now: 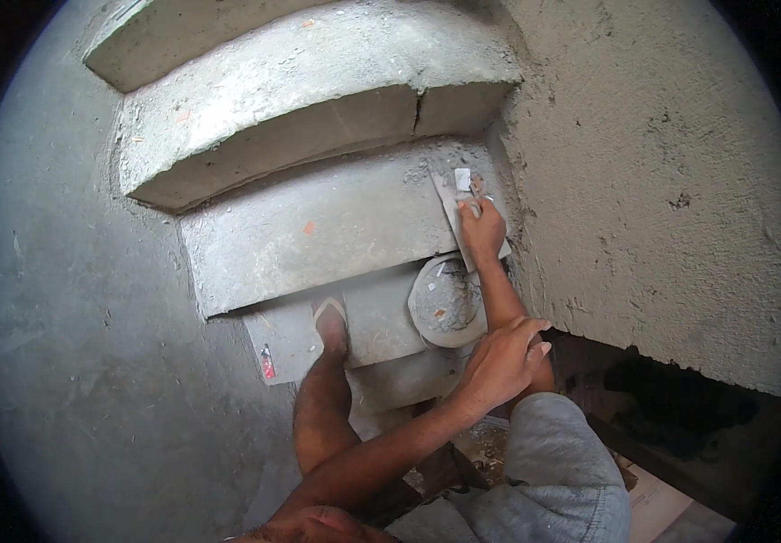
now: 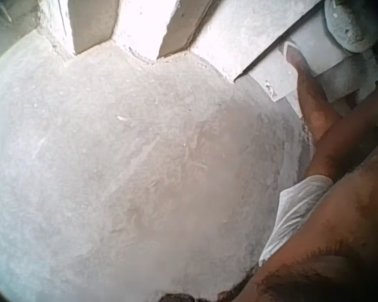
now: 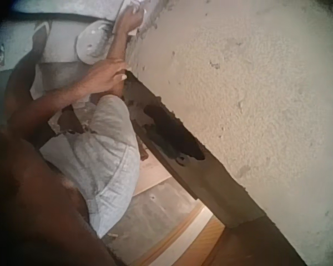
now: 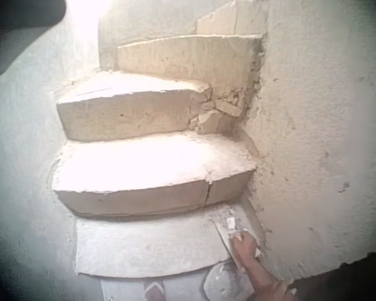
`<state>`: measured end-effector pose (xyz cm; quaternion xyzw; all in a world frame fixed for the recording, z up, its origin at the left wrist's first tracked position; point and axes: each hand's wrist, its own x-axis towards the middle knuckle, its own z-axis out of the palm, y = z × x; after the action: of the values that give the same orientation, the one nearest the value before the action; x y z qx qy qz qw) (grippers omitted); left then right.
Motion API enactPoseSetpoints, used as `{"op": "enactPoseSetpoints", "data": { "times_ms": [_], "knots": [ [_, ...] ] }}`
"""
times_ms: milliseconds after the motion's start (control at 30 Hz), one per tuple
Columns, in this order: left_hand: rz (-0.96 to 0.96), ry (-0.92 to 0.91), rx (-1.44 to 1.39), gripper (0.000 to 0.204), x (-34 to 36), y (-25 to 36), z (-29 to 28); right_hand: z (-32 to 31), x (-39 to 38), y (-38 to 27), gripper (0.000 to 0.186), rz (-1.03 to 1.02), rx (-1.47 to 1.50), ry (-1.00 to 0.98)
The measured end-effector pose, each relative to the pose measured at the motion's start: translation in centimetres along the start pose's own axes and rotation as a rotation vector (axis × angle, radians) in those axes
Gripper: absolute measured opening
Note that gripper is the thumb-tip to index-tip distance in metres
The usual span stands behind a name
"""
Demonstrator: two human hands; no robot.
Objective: The person applies plaster to the steps and sides of a concrete staircase using a trowel, taking material from a bucket and smoothing it along the surfaces.
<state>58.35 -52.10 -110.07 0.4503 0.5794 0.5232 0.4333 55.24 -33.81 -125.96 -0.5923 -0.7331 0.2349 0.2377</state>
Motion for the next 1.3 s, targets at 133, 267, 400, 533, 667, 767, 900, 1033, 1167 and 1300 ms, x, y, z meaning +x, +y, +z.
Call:
{"op": "enactPoseSetpoints", "data": {
  "times_ms": [133, 267, 400, 533, 667, 767, 900, 1033, 1167, 1300],
  "knots": [
    [-0.014, -0.002, -0.014, 0.027, -0.7, 0.1, 0.1, 1.1, -0.6, 1.7, 0.039, -0.095, 0.107, 0.082],
    [-0.025, -0.008, -0.026, 0.027, -0.6, 0.1, 0.0, 0.9, -1.7, 3.3, 0.039, -0.086, 0.198, 0.088],
    [-0.038, -0.022, -0.026, 0.027, -0.7, 0.1, 0.2, -0.5, -2.8, 4.2, 0.036, -0.097, 0.351, 0.085],
    [-0.030, 0.001, -0.011, 0.027, -0.8, 0.0, 0.1, -2.3, -5.9, 4.7, 0.038, -0.053, 0.381, 0.045],
    [-0.067, -0.026, 0.001, 0.028, -0.8, -0.2, 0.3, -5.1, -11.4, 5.8, 0.037, 0.007, 0.388, -0.009],
    [0.051, 0.007, 0.145, 0.029, -0.4, -0.4, 1.3, -8.1, -14.7, 7.2, 0.034, 0.116, 0.223, 0.044],
    [0.010, 0.071, 0.191, 0.029, -1.0, -1.1, 1.2, -9.0, -18.5, 7.9, 0.033, 0.244, 0.119, -0.056],
    [-0.133, -0.086, 0.091, 0.030, -0.4, -0.2, 0.9, -10.6, -19.5, 9.4, 0.031, 0.373, 0.152, -0.204],
    [-0.058, 0.025, 0.091, 0.026, -0.7, -0.7, 1.7, -10.9, -19.5, 10.2, 0.030, 0.571, 0.400, -0.418],
    [-0.127, -0.046, 0.103, 0.030, -0.6, -0.3, 1.4, -11.9, -19.1, 10.6, 0.029, 0.783, 0.742, -0.538]
  ]
}}
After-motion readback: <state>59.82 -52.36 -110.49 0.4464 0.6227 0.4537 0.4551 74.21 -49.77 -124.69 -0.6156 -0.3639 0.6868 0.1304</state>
